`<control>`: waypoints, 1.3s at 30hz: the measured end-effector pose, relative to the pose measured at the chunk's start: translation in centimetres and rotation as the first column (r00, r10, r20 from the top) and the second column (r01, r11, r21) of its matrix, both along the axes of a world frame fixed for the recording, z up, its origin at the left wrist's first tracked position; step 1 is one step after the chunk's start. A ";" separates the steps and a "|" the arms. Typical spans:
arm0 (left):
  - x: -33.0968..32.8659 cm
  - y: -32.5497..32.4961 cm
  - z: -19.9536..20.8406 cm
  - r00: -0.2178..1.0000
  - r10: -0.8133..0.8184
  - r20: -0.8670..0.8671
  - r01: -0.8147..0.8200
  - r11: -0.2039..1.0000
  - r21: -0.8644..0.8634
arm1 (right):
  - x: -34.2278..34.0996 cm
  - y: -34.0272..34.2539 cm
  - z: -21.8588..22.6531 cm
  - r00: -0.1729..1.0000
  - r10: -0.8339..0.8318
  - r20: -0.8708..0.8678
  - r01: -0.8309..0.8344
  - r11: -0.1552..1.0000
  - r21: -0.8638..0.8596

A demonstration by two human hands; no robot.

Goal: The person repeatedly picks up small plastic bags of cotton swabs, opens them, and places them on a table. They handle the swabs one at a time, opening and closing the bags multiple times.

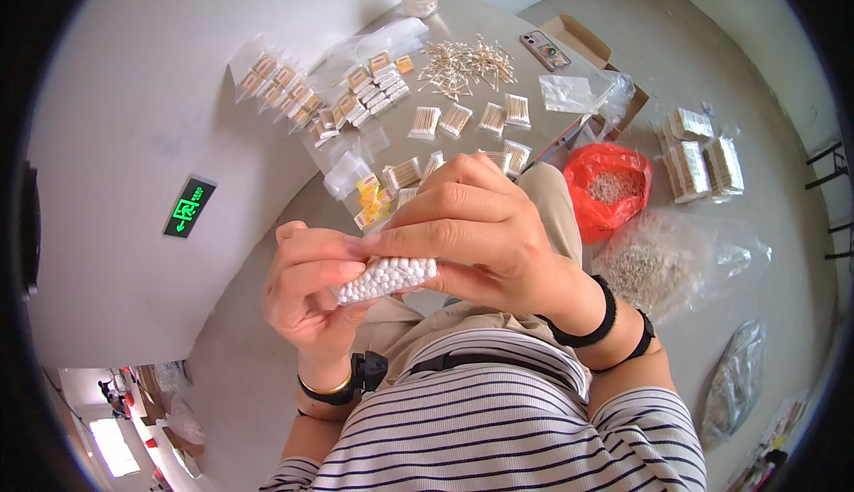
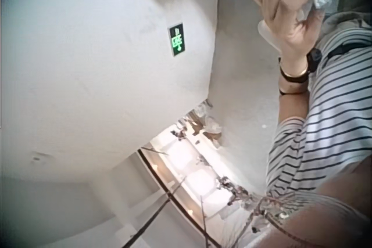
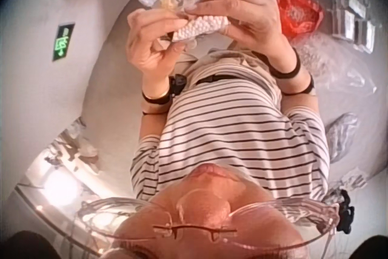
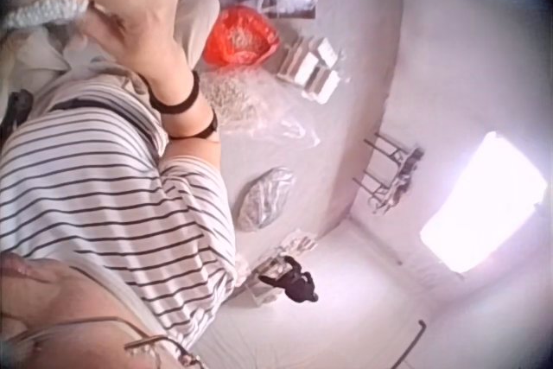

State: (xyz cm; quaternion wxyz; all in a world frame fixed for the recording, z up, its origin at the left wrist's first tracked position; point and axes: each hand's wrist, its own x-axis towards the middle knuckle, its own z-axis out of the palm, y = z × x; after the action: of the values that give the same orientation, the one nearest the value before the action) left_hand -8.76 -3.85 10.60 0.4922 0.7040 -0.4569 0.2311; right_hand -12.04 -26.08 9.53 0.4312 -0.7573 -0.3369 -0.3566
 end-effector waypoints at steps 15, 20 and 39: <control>-0.5 0.7 0.3 0.996 -0.023 -0.081 0.024 1.000 0.011 | 0.4 0.8 0.0 0.992 -0.065 0.106 0.073 0.994 -0.075; -0.9 0.4 0.6 0.997 0.040 -0.068 -0.036 0.998 0.052 | 0.7 1.1 0.2 0.989 -0.064 0.132 0.079 0.991 -0.108; -0.5 1.9 -0.2 0.994 0.099 -0.049 -0.098 0.995 0.007 | 2.1 2.0 -0.9 0.937 0.302 -0.176 -0.282 0.951 0.130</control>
State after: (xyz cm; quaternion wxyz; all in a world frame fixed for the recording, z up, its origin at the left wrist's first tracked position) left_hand -9.23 -1.97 10.43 0.4894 0.7324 -0.4100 0.2366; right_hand -9.91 -24.11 8.64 0.5483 -0.7068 -0.3832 -0.2302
